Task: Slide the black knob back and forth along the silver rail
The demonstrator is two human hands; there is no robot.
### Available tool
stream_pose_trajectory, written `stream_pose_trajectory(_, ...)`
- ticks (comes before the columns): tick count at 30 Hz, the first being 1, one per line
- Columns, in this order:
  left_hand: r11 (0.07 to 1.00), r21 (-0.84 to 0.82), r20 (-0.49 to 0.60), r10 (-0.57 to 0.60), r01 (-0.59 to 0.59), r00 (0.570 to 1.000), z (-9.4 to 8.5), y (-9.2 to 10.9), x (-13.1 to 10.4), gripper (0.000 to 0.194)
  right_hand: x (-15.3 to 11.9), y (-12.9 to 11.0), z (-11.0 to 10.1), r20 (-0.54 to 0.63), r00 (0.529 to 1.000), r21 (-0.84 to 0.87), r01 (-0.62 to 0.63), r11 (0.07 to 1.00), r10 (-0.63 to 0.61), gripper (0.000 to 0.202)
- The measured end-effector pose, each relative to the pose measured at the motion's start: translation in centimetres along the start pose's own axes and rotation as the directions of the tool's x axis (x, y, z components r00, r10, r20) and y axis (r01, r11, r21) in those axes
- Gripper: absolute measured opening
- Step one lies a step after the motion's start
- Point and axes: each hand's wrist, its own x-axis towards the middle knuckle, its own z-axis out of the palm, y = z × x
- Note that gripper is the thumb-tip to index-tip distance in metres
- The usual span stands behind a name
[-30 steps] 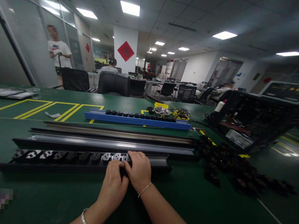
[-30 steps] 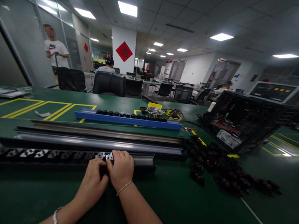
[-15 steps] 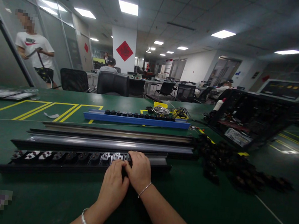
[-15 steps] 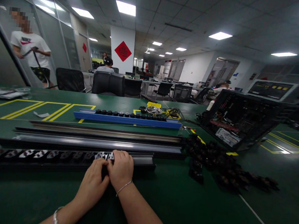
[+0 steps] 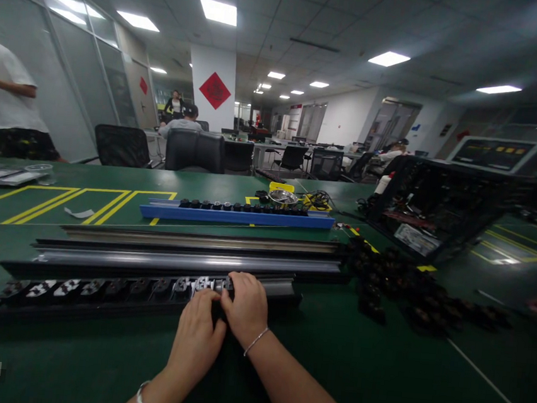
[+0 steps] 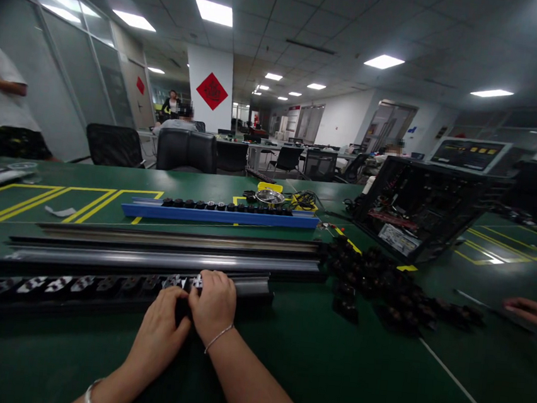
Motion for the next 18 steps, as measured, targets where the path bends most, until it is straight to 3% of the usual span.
stream_pose_trajectory(18,0.991,0.097,0.077,0.080,-0.087,0.994,0.24,-0.26,-0.28,0.032,-0.15,0.67,0.14,-0.067,0.997,0.002,-0.042,0.999,0.042,0.025)
